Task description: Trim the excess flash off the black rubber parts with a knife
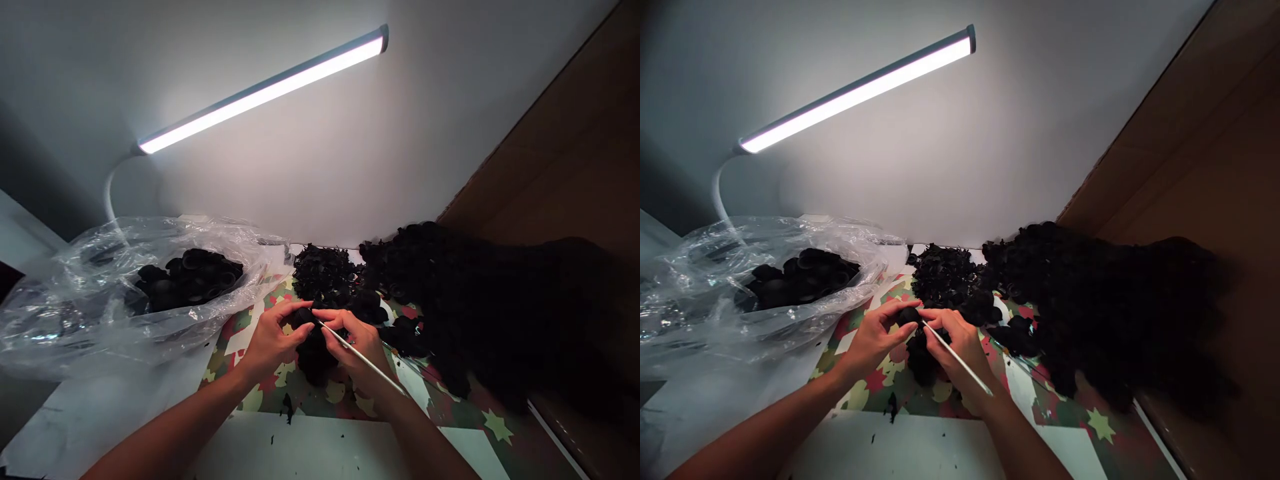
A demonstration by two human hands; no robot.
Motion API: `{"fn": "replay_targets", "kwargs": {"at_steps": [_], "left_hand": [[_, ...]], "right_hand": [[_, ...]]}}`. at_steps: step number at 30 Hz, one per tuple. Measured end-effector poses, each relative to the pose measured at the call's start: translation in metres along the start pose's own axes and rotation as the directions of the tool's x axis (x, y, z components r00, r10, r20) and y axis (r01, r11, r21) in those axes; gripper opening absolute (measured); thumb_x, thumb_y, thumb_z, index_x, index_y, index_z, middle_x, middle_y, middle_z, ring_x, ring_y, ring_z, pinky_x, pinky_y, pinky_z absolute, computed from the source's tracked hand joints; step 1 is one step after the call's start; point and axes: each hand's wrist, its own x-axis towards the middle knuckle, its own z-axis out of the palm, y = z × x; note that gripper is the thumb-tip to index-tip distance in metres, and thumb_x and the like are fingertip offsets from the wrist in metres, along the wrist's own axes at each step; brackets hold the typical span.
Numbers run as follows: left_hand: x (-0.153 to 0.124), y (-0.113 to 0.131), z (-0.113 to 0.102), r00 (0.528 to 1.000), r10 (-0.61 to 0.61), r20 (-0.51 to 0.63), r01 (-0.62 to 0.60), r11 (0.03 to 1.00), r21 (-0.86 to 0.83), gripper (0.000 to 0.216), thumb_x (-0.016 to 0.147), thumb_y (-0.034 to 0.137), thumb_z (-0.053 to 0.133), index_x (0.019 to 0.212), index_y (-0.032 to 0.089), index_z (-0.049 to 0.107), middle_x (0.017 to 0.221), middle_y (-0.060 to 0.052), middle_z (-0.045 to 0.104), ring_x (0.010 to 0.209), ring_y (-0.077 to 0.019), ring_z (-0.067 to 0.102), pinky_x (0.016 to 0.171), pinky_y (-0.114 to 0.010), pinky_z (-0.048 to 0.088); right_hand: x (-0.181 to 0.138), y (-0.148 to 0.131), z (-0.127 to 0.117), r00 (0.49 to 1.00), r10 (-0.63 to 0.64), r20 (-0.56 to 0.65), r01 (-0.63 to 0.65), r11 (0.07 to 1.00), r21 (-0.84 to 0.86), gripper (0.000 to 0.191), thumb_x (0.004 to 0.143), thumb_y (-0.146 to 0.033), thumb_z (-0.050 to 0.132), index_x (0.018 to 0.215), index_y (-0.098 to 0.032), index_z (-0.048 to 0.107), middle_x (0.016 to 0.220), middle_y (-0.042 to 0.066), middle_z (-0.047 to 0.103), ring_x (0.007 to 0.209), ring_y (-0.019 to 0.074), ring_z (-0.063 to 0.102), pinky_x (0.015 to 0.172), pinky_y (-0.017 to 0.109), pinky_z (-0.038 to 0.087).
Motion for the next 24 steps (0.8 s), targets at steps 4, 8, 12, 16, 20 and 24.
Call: {"fn": "replay_targets", "kwargs": {"at_steps": [4,8,12,16,20,24], "left_hand": [[0.0,-0.002,0.0,1.0,0.023,-0.009,-0.023,1.0,-0.001,0.034,0.08,0.029,0.076,0.113,0.023,0.077,0.093,-0.006,0.075,0.083,-0.0212,0.065,0.073,-0.028,0.051],[0.0,-0.001,0.0,1.0,0.018,-0.023,-0.018,1.0,0.003,0.031,0.076,0.025,0.078,0.107,0.022,0.08,0.092,-0.006,0.077,0.084,-0.0223,0.066,0.075,-0.029,0.052],[-0.004,-0.001,0.0,0.997,-0.028,0.066,0.036,0.992,-0.121,0.029,0.079,0.027,0.077,0.107,0.019,0.079,0.093,-0.007,0.077,0.085,-0.0219,0.067,0.076,-0.029,0.053],[-0.003,-0.004,0.0,0.988,-0.063,0.142,0.109,0.93,-0.35,0.036,0.083,0.034,0.077,0.116,0.019,0.074,0.102,-0.008,0.075,0.092,-0.0214,0.068,0.081,-0.028,0.053],[0.002,-0.006,-0.002,0.983,-0.069,0.172,0.143,0.871,-0.47,0.041,0.08,0.039,0.08,0.114,0.018,0.073,0.103,-0.011,0.076,0.1,-0.0247,0.069,0.091,-0.033,0.052],[0.004,-0.007,-0.001,0.983,-0.085,0.161,0.154,0.859,-0.488,0.04,0.076,0.042,0.083,0.108,0.019,0.074,0.099,-0.01,0.076,0.099,-0.0251,0.069,0.092,-0.035,0.051]], "right_hand": [[-0.001,-0.001,0.004,0.996,-0.088,-0.021,0.087,0.994,-0.06,0.009,0.096,-0.021,0.058,0.09,-0.025,0.063,0.117,0.005,0.074,0.101,0.0232,0.069,0.087,0.038,0.054],[0.0,0.004,0.015,0.961,-0.275,-0.034,0.265,0.947,-0.182,0.017,0.099,-0.016,0.049,0.092,-0.025,0.062,0.111,0.008,0.074,0.1,0.0233,0.067,0.091,0.041,0.051],[0.009,0.016,0.01,0.979,-0.164,-0.124,0.123,0.951,-0.283,0.019,0.098,-0.018,0.046,0.103,-0.023,0.064,0.103,0.01,0.074,0.097,0.0264,0.066,0.087,0.042,0.05],[0.013,0.019,-0.007,0.993,0.074,-0.094,-0.09,0.979,-0.185,0.014,0.092,-0.022,0.054,0.078,-0.023,0.056,0.103,0.006,0.074,0.093,0.0254,0.066,0.085,0.041,0.048],[0.012,0.011,-0.008,0.996,0.052,-0.078,-0.055,0.998,-0.034,0.017,0.087,-0.019,0.054,0.071,-0.023,0.048,0.118,0.007,0.069,0.111,0.0274,0.062,0.093,0.042,0.045],[0.007,0.004,0.002,0.994,0.073,-0.076,-0.063,0.989,0.134,0.015,0.096,-0.022,0.043,0.095,-0.023,0.058,0.095,0.004,0.066,0.086,0.02,0.062,0.076,0.032,0.048]]}}
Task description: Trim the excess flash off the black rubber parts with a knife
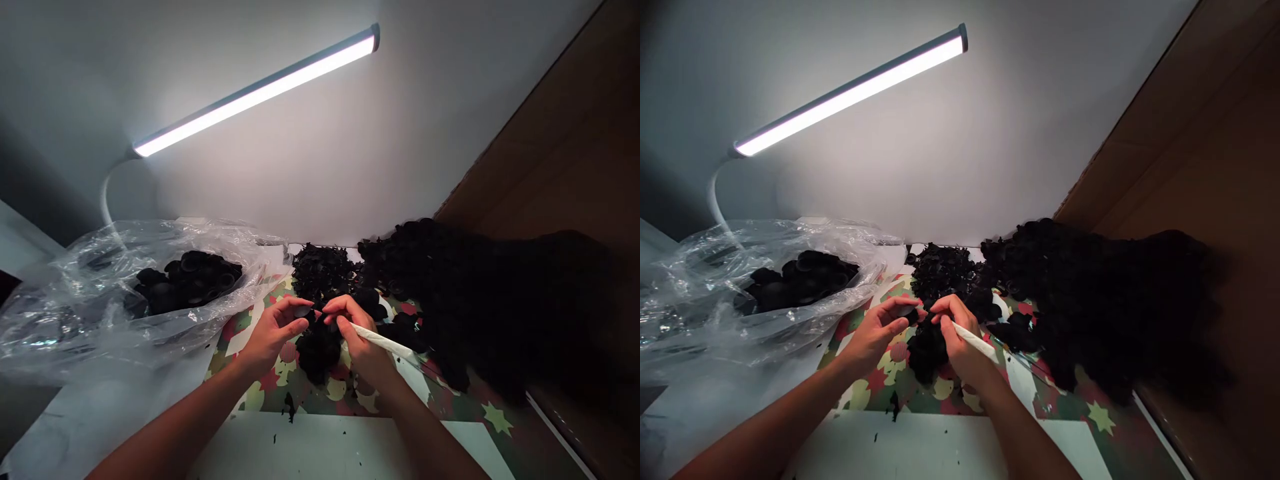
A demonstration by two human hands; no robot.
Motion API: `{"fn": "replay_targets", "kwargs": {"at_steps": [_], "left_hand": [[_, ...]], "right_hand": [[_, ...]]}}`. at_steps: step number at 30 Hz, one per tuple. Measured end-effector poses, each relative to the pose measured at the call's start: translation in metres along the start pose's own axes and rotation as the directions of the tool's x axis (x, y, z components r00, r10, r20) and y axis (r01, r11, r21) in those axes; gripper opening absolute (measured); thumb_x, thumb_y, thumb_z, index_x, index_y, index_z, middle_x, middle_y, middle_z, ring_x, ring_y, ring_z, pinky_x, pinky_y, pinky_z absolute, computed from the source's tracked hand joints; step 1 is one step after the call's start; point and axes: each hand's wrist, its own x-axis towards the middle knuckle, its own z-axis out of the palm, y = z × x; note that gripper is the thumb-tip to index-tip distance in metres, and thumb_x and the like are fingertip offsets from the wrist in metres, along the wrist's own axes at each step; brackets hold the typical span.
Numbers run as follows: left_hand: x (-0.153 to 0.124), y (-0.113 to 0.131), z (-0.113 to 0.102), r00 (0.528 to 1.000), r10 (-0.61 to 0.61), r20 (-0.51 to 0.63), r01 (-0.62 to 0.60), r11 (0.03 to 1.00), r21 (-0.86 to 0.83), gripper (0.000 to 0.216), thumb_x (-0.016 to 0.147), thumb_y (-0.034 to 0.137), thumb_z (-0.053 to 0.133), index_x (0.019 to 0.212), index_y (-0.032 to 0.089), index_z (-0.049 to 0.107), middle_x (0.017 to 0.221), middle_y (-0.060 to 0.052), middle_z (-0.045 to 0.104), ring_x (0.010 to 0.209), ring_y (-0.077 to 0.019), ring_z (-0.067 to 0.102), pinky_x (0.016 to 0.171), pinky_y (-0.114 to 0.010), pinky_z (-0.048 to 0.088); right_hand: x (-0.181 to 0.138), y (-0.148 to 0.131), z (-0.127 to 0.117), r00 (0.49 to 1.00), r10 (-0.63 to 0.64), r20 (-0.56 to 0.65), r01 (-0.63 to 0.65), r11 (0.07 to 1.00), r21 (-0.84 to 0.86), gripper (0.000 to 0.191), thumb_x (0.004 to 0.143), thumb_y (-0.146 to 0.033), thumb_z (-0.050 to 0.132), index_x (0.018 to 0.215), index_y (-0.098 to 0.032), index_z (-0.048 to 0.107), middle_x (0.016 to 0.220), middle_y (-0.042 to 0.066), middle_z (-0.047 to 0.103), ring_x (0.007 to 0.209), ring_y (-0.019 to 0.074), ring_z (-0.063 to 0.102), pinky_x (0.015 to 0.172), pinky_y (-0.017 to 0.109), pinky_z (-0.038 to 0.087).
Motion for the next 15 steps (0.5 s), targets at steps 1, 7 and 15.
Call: {"fn": "replay_targets", "kwargs": {"at_steps": [1,7,15], "left_hand": [[0.0,-0.0003,0.0004,1.0,-0.003,-0.004,0.003,1.0,0.009,0.039,0.075,0.041,0.083,0.106,0.019,0.074,0.1,-0.009,0.075,0.099,-0.0249,0.068,0.091,-0.034,0.051],[-0.0013,0.0003,0.0022,1.0,-0.017,-0.016,0.018,0.997,0.082,0.036,0.074,0.039,0.083,0.104,0.02,0.075,0.099,-0.007,0.072,0.096,-0.0229,0.065,0.081,-0.03,0.051],[-0.0035,0.0024,0.0029,0.998,-0.014,-0.053,0.025,0.978,0.206,0.033,0.072,0.033,0.085,0.101,0.018,0.077,0.091,-0.006,0.074,0.084,-0.0201,0.067,0.077,-0.029,0.052]], "right_hand": [[-0.0014,-0.0011,0.002,1.0,0.015,0.02,-0.015,1.0,0.008,0.019,0.099,-0.024,0.04,0.1,-0.024,0.059,0.088,0.002,0.064,0.079,0.0187,0.06,0.071,0.031,0.047],[-0.0047,-0.0066,0.0041,0.994,0.018,0.105,-0.008,0.995,-0.095,0.035,0.107,-0.037,0.03,0.1,-0.026,0.063,0.078,0.001,0.061,0.077,0.0191,0.057,0.071,0.031,0.045],[-0.0003,-0.0103,0.0026,0.988,-0.14,-0.063,0.128,0.978,-0.165,0.024,0.104,-0.028,0.044,0.099,-0.023,0.067,0.09,0.004,0.064,0.08,0.0184,0.061,0.072,0.031,0.049]]}}
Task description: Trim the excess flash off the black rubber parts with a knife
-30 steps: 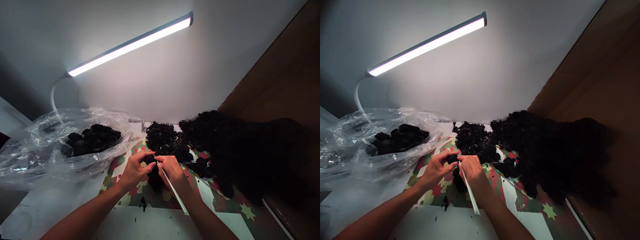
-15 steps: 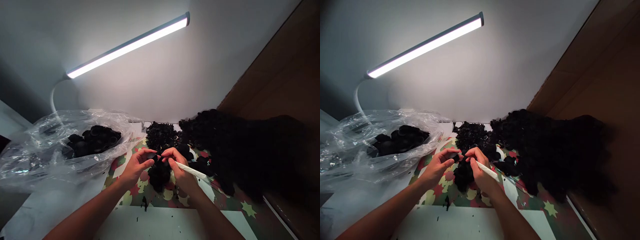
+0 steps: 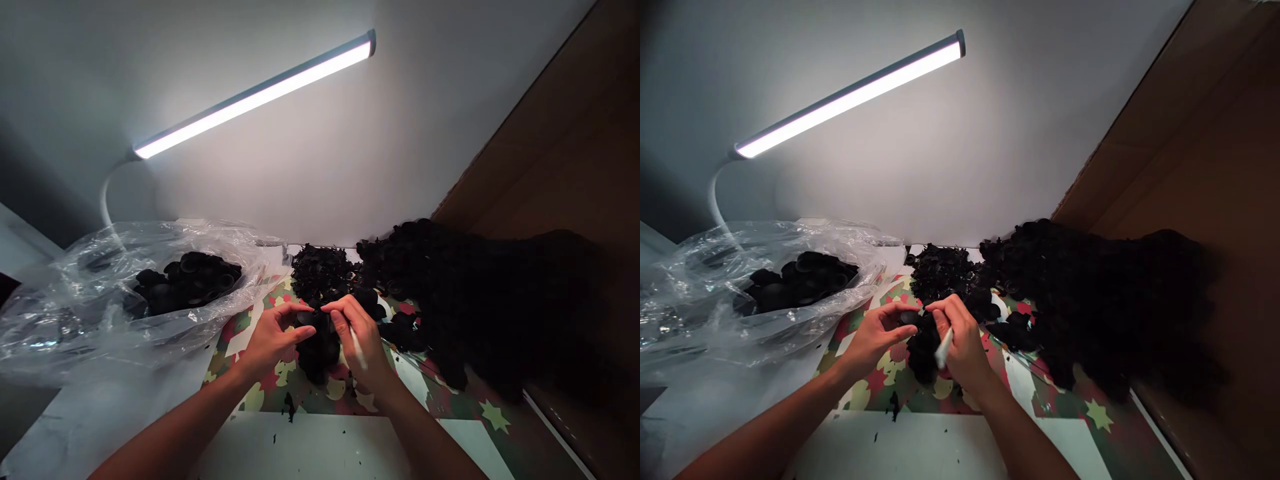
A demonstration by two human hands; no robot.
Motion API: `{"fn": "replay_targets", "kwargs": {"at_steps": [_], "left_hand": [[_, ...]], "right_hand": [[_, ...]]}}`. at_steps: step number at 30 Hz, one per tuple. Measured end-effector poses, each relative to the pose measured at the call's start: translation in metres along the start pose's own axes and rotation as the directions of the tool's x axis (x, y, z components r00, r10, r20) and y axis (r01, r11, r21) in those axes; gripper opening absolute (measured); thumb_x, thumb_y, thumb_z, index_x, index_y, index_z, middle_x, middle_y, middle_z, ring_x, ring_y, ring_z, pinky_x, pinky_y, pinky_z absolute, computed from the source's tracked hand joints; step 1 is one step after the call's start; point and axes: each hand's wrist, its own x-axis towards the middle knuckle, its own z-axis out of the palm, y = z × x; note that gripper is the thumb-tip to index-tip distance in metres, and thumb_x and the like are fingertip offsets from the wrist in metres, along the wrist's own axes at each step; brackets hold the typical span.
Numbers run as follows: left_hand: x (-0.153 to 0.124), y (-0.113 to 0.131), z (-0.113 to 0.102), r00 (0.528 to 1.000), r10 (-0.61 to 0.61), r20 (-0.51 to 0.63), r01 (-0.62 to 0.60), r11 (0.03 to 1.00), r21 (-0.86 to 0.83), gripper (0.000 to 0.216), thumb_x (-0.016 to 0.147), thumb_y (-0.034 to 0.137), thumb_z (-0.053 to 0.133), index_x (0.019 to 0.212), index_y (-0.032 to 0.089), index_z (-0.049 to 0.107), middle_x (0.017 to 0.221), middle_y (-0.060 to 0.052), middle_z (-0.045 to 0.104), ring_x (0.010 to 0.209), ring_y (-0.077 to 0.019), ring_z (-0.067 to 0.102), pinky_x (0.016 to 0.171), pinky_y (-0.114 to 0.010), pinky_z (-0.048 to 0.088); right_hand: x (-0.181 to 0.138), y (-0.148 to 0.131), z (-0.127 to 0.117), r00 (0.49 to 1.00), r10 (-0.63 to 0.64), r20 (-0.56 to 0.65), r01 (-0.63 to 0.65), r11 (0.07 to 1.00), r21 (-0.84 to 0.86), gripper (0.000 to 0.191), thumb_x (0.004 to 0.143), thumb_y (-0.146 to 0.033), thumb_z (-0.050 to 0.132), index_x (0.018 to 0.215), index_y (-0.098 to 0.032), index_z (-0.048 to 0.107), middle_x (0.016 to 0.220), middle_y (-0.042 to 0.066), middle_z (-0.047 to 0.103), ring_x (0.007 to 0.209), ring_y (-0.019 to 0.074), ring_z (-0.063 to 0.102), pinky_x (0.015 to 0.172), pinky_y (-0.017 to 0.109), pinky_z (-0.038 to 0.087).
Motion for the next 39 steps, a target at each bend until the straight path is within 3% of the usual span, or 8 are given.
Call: {"fn": "replay_targets", "kwargs": {"at_steps": [3,9,19,25,28,32,36,39], "left_hand": [[-0.002,0.002,0.0,0.999,0.049,-0.011,-0.047,0.99,0.136,0.031,0.071,0.031,0.085,0.098,0.017,0.078,0.087,-0.007,0.077,0.08,-0.0207,0.068,0.075,-0.029,0.053],[-0.005,0.004,-0.001,0.989,0.145,-0.009,-0.135,0.937,0.322,0.026,0.072,0.028,0.083,0.095,0.016,0.079,0.08,-0.005,0.077,0.073,-0.0189,0.067,0.067,-0.027,0.052],[-0.006,-0.003,0.001,0.966,0.258,0.008,-0.232,0.856,0.461,0.026,0.071,0.01,0.08,0.095,0.019,0.077,0.086,-0.002,0.078,0.079,-0.0184,0.069,0.074,-0.028,0.052],[-0.01,0.002,0.001,0.955,0.294,0.044,-0.281,0.842,0.46,0.022,0.072,0.011,0.079,0.093,0.019,0.078,0.081,-0.002,0.075,0.074,-0.0173,0.066,0.07,-0.027,0.05],[-0.012,0.005,0.001,0.968,0.243,0.065,-0.249,0.887,0.39,0.025,0.072,0.016,0.081,0.097,0.019,0.078,0.084,-0.003,0.074,0.076,-0.0179,0.064,0.071,-0.028,0.048],[-0.009,0.003,0.0,0.991,0.113,0.078,-0.121,0.987,0.11,0.031,0.077,0.028,0.081,0.105,0.019,0.074,0.095,-0.005,0.071,0.086,-0.0188,0.063,0.076,-0.028,0.048],[-0.005,0.002,-0.003,0.992,0.059,0.112,-0.051,0.996,-0.074,0.036,0.08,0.032,0.079,0.113,0.021,0.07,0.105,-0.007,0.069,0.099,-0.021,0.062,0.085,-0.03,0.048],[-0.005,0.003,-0.003,0.988,0.061,0.145,-0.052,0.996,-0.068,0.038,0.091,0.037,0.068,0.126,0.023,0.065,0.115,-0.009,0.068,0.108,-0.0235,0.061,0.092,-0.033,0.047]], "right_hand": [[0.001,-0.002,0.001,0.995,-0.1,0.028,0.101,0.994,-0.041,0.014,0.097,-0.021,0.057,0.103,-0.023,0.07,0.088,0.004,0.066,0.075,0.0176,0.063,0.067,0.029,0.052],[0.0,0.006,0.003,0.949,-0.31,0.064,0.315,0.944,-0.098,0.018,0.096,-0.011,0.055,0.1,-0.021,0.069,0.083,0.004,0.069,0.072,0.0166,0.066,0.064,0.027,0.053],[-0.004,0.005,0.007,0.918,-0.353,0.18,0.394,0.865,-0.312,0.027,0.087,0.003,0.045,0.075,-0.018,0.057,0.069,0.001,0.057,0.062,0.0144,0.049,0.059,0.027,0.039],[0.0,0.004,0.006,0.966,-0.259,0.016,0.254,0.935,-0.249,0.021,0.084,-0.002,0.049,0.078,-0.019,0.058,0.074,0.001,0.058,0.067,0.0141,0.052,0.063,0.026,0.04],[0.005,0.009,-0.005,0.988,-0.082,-0.129,0.061,0.985,-0.16,0.015,0.087,-0.01,0.054,0.077,-0.019,0.061,0.073,-0.001,0.058,0.065,0.0138,0.053,0.061,0.026,0.039],[0.007,0.023,-0.014,0.936,0.216,-0.277,-0.187,0.974,0.125,0.022,0.097,-0.029,0.051,0.083,-0.021,0.066,0.069,-0.002,0.056,0.065,0.0148,0.053,0.061,0.027,0.04],[0.004,0.031,-0.01,0.917,0.31,-0.25,-0.222,0.919,0.325,0.015,0.096,-0.029,0.051,0.088,-0.022,0.062,0.069,-0.003,0.053,0.064,0.0139,0.05,0.06,0.026,0.039],[0.0,0.026,-0.004,0.947,0.307,-0.097,-0.269,0.919,0.289,0.03,0.102,-0.036,0.041,0.084,-0.022,0.06,0.054,-0.006,0.041,0.051,0.0131,0.04,0.052,0.026,0.031]]}}
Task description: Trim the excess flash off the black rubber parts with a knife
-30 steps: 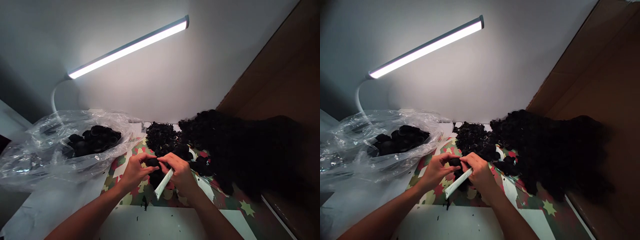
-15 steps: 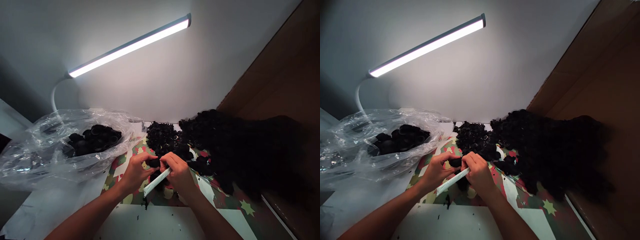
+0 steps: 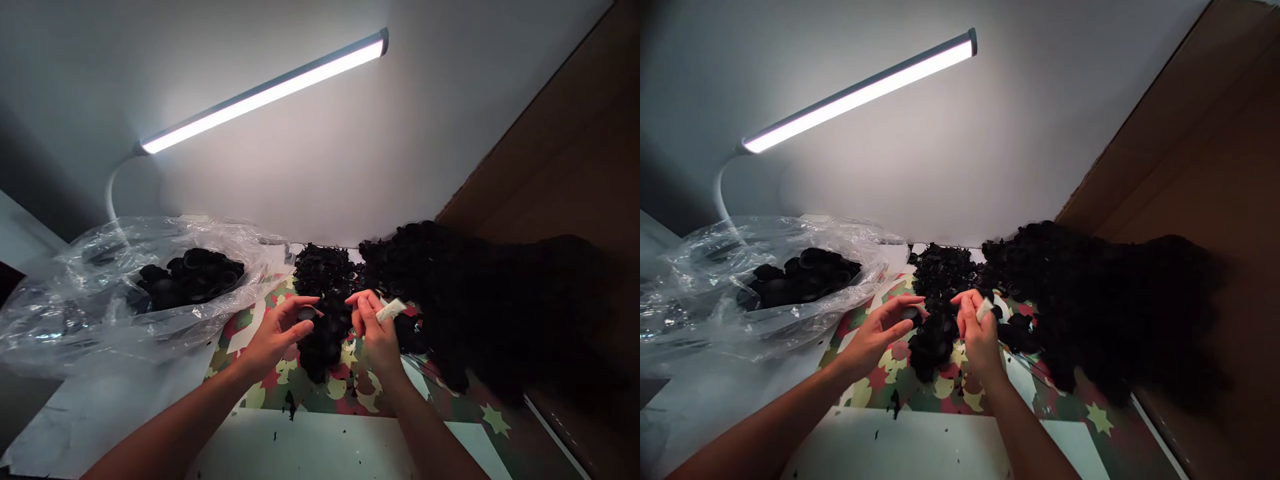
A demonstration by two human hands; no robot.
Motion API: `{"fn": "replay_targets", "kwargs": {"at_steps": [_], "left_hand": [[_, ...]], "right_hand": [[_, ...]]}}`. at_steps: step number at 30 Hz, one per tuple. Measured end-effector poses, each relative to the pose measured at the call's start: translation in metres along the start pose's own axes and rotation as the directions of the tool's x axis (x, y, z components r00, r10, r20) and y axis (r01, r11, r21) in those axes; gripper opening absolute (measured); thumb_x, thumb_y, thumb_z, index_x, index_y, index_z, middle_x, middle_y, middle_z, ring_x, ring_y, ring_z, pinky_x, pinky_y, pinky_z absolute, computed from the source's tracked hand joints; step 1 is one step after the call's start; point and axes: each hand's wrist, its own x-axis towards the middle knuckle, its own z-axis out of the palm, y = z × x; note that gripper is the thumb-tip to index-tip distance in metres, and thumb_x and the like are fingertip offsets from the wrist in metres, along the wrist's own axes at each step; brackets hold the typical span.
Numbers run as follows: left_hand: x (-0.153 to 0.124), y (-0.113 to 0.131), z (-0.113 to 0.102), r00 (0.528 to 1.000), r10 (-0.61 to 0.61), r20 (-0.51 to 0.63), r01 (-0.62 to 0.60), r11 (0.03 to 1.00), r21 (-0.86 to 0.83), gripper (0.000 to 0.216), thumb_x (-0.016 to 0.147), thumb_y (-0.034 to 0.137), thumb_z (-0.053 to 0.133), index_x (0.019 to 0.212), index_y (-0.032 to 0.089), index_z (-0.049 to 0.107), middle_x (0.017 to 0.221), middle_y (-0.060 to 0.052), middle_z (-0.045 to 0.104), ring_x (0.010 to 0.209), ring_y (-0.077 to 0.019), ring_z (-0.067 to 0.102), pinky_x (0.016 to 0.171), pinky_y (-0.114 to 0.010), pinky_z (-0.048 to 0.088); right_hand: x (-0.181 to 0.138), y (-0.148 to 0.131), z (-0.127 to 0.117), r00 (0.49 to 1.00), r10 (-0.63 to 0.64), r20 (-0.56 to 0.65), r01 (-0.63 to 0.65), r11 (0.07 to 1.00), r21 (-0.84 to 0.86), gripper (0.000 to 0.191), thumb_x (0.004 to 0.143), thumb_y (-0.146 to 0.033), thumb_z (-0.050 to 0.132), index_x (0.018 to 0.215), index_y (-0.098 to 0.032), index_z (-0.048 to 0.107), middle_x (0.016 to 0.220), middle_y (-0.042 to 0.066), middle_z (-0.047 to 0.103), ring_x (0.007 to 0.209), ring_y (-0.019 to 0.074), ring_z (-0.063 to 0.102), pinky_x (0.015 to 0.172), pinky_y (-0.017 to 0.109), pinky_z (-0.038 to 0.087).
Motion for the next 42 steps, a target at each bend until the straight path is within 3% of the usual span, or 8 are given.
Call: {"fn": "replay_targets", "kwargs": {"at_steps": [5,9,15,21,25,28,35,42], "left_hand": [[0.001,-0.002,-0.001,0.997,0.073,0.037,-0.078,0.986,0.15,0.034,0.097,0.042,0.058,0.124,0.023,0.066,0.117,-0.008,0.068,0.111,-0.0253,0.059,0.096,-0.036,0.045],[0.002,-0.001,-0.002,0.988,0.132,0.074,-0.147,0.953,0.264,0.033,0.093,0.04,0.064,0.122,0.024,0.069,0.113,-0.007,0.069,0.105,-0.0247,0.06,0.094,-0.035,0.045],[0.0,0.0,0.003,0.997,0.066,0.039,-0.072,0.976,0.206,0.032,0.092,0.037,0.065,0.119,0.022,0.069,0.11,-0.007,0.071,0.104,-0.0262,0.063,0.091,-0.036,0.047],[-0.002,-0.01,0.005,0.998,0.059,-0.016,-0.056,0.992,0.115,0.027,0.09,0.033,0.066,0.114,0.021,0.067,0.106,-0.007,0.069,0.098,-0.0235,0.062,0.085,-0.032,0.047],[-0.001,-0.002,0.001,0.996,0.046,0.074,-0.064,0.961,0.27,0.031,0.087,0.025,0.067,0.117,0.021,0.067,0.108,-0.008,0.07,0.1,-0.0247,0.062,0.087,-0.033,0.046],[-0.002,0.006,0.0,0.995,0.05,0.089,-0.077,0.939,0.336,0.022,0.09,0.031,0.063,0.107,0.019,0.07,0.091,-0.005,0.07,0.086,-0.0221,0.061,0.076,-0.03,0.045],[-0.012,-0.002,0.015,0.982,0.102,-0.162,-0.086,0.991,0.103,0.036,0.094,0.052,0.057,0.08,0.018,0.06,0.073,0.0,0.055,0.068,-0.0147,0.049,0.064,-0.026,0.041],[-0.017,-0.006,0.037,0.957,-0.081,-0.278,-0.006,0.954,-0.301,0.047,0.082,0.063,0.068,0.072,0.02,0.051,0.061,0.006,0.049,0.046,-0.0071,0.04,0.047,-0.021,0.037]], "right_hand": [[-0.008,-0.014,0.011,0.961,-0.114,0.254,0.163,0.97,-0.182,0.028,0.103,-0.04,0.042,0.091,-0.021,0.058,0.078,0.0,0.059,0.07,0.0159,0.055,0.064,0.026,0.039],[-0.008,-0.022,0.017,0.911,-0.154,0.383,0.277,0.915,-0.292,0.021,0.101,-0.034,0.046,0.083,-0.022,0.048,0.077,-0.001,0.056,0.066,0.0152,0.051,0.061,0.026,0.038],[-0.008,-0.025,0.018,0.873,-0.223,0.433,0.414,0.808,-0.419,0.022,0.101,-0.018,0.042,0.081,-0.022,0.047,0.073,-0.003,0.054,0.059,0.0127,0.047,0.057,0.024,0.036],[-0.005,-0.018,0.02,0.81,-0.368,0.455,0.554,0.734,-0.393,0.025,0.097,-0.011,0.043,0.075,-0.022,0.048,0.065,-0.004,0.051,0.054,0.0117,0.043,0.055,0.024,0.032],[-0.004,-0.013,0.021,0.746,-0.484,0.457,0.66,0.627,-0.414,0.031,0.1,-0.017,0.046,0.069,-0.022,0.043,0.062,-0.003,0.052,0.054,0.0126,0.041,0.056,0.026,0.029],[-0.005,-0.013,0.023,0.696,-0.563,0.445,0.718,0.55,-0.427,0.035,0.101,-0.015,0.042,0.067,-0.022,0.04,0.057,-0.005,0.046,0.05,0.0124,0.034,0.054,0.028,0.025],[-0.02,-0.017,0.04,0.667,-0.63,0.397,0.74,0.501,-0.449,0.037,0.106,-0.016,0.033,0.07,-0.023,0.041,0.058,-0.003,0.046,0.049,0.0136,0.033,0.056,0.031,0.026],[-0.028,-0.016,0.054,0.673,-0.656,0.342,0.728,0.504,-0.465,0.035,0.105,-0.017,0.032,0.072,-0.023,0.041,0.058,-0.002,0.045,0.049,0.015,0.034,0.054,0.034,0.027]]}}
